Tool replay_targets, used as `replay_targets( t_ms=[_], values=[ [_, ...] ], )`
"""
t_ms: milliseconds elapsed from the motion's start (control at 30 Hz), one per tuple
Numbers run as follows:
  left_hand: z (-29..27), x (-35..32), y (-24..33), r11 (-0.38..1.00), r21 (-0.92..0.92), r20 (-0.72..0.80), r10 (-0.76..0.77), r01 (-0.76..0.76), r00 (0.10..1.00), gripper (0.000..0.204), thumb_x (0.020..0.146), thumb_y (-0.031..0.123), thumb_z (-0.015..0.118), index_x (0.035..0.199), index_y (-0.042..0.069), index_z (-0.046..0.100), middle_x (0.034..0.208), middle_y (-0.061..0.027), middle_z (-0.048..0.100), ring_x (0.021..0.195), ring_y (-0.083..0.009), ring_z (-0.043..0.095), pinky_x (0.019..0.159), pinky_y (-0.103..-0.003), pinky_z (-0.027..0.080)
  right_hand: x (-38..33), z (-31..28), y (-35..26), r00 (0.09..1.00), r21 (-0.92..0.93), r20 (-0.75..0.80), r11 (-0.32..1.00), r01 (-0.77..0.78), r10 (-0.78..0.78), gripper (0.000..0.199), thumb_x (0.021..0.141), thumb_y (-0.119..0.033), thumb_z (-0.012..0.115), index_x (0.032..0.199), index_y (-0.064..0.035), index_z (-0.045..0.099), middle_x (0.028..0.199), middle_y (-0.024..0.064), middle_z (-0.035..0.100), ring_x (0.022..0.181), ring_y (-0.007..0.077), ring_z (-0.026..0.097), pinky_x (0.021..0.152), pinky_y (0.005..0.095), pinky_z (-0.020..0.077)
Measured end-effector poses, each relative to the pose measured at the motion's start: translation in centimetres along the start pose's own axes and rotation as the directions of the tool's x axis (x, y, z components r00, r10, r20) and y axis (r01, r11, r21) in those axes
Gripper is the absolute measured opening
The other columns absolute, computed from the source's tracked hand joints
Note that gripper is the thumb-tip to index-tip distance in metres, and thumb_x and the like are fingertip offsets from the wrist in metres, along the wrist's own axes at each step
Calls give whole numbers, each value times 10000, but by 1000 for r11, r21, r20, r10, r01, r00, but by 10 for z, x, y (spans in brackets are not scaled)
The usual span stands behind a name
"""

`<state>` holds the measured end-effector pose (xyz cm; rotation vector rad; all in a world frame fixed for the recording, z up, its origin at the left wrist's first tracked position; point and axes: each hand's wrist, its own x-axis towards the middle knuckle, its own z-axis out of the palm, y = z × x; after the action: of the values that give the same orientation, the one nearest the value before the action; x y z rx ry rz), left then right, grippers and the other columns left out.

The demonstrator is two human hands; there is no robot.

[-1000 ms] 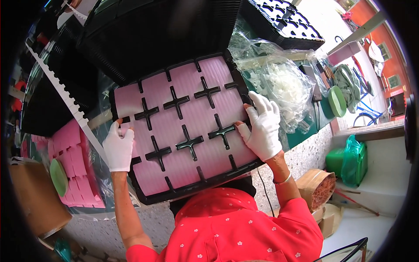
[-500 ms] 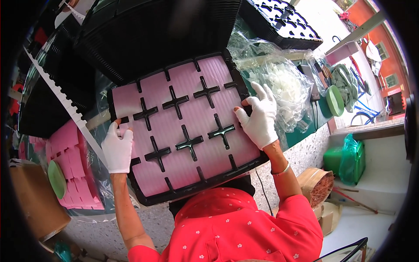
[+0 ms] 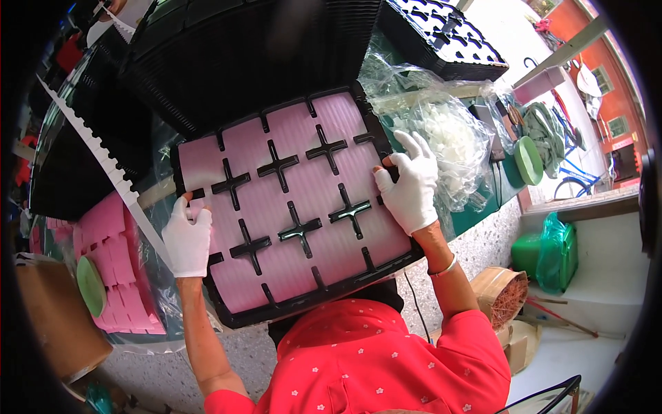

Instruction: The person assembles plastic trays by hand, placing foam dividers inside each tray and applying adhesive labels to them.

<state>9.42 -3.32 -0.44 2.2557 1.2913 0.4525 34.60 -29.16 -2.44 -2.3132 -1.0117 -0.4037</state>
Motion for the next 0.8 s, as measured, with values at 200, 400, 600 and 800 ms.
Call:
replay_targets(
  t_ms=[200,400,600,800],
  values=[
    [1,-1,-1,999,-41,13,-31,32,999,415,860,151,658,1257,34,622,721,-72,668,623,-174,668,644,-323,522,3,-9,-24,989,-348,147,936,56,-4,442,727,-407,780,933,-23,713,1431,178,481,1372,397,351,1107,569,241],
    [1,-2,-2,996,-82,10,-31,32,999,430,863,130,642,1274,10,611,707,-60,666,604,-162,650,637,-318,516,5,-6,-22,992,-257,119,966,-16,48,335,713,-351,799,803,-40,712,1398,178,522,1355,418,373,1105,563,246],
    [3,-2,-5,996,-85,-7,-2,1,1000,425,866,137,653,1272,17,613,703,-57,665,601,-159,650,631,-318,513,2,9,-11,997,-88,42,994,-66,69,167,708,-204,792,705,-67,696,1341,159,595,1307,439,464,1082,501,355],
    [3,-2,-6,999,-47,-11,9,-10,1000,408,865,135,659,1258,29,620,697,-57,663,603,-161,656,624,-324,515,4,11,-10,998,-92,18,994,-60,62,146,718,-179,778,710,-55,702,1322,156,614,1292,422,490,1068,475,385]
  ],
)
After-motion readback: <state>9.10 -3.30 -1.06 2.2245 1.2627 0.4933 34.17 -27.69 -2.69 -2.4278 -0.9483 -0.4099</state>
